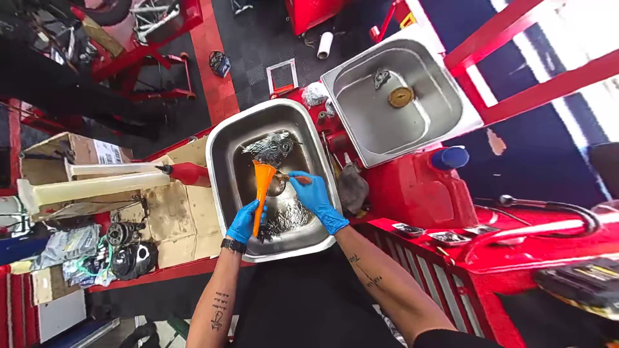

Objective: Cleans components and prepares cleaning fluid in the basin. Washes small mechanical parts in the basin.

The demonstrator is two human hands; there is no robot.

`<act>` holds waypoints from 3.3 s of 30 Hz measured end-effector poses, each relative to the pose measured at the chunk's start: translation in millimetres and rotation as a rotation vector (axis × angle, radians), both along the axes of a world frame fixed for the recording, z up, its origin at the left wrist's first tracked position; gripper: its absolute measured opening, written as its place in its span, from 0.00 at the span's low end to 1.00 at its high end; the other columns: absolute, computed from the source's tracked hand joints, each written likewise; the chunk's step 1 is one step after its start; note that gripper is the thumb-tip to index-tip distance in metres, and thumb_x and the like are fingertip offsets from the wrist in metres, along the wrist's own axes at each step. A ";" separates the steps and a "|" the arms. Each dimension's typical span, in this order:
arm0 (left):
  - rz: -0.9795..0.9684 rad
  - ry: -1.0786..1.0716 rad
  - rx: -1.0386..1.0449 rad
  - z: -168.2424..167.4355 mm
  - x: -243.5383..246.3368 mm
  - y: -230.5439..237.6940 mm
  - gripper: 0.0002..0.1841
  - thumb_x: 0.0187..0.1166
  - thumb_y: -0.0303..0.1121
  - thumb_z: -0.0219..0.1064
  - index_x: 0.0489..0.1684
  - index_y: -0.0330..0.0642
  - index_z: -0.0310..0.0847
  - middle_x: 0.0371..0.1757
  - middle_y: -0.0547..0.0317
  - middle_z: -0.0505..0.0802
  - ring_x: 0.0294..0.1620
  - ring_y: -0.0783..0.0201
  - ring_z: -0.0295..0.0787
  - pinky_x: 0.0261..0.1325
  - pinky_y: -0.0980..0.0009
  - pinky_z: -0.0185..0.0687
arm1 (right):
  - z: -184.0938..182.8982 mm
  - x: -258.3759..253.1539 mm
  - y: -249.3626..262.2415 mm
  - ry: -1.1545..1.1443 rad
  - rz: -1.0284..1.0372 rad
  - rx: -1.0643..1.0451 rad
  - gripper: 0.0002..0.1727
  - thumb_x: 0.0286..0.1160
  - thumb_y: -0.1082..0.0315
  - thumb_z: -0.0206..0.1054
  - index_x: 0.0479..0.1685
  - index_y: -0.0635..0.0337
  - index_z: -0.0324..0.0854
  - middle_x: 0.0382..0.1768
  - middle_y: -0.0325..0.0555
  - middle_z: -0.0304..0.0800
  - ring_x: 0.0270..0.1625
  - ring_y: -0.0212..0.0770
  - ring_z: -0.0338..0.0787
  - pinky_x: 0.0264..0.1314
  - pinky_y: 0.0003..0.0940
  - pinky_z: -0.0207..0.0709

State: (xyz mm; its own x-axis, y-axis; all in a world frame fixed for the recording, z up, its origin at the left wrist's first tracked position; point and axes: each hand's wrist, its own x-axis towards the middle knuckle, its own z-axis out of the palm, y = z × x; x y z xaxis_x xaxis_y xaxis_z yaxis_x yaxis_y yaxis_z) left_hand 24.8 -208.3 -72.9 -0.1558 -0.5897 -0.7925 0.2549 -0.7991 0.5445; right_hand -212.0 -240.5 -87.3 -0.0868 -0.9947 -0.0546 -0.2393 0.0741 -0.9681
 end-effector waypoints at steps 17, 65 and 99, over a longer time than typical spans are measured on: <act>0.106 0.240 0.098 6.1 -16.7 5.9 0.32 0.96 0.51 0.30 0.59 0.36 0.77 0.18 0.65 0.79 0.08 0.75 0.70 0.09 0.82 0.68 | -0.2 12.1 20.6 -0.071 -0.057 0.001 0.13 0.82 0.66 0.66 0.56 0.61 0.92 0.52 0.46 0.97 0.56 0.33 0.95 0.67 0.32 0.86; 0.002 0.349 -0.311 -56.7 94.4 27.1 0.25 0.85 0.28 0.62 0.81 0.32 0.66 0.61 0.38 0.86 0.46 0.56 0.88 0.57 0.59 0.84 | 21.4 473.3 -149.8 2.158 1.383 -0.140 0.34 0.60 0.69 0.79 0.71 0.69 0.75 0.57 0.73 0.84 0.61 0.74 0.85 0.57 0.72 0.75; 0.051 -0.351 -0.668 -13.2 -15.4 7.6 0.22 0.85 0.31 0.63 0.74 0.28 0.74 0.64 0.41 0.88 0.62 0.61 0.88 0.70 0.65 0.82 | 229.0 -15.6 -48.0 -0.422 0.152 -0.588 0.50 0.42 0.71 0.91 0.73 0.64 0.65 0.59 0.46 0.89 0.63 0.44 0.91 0.67 0.48 0.88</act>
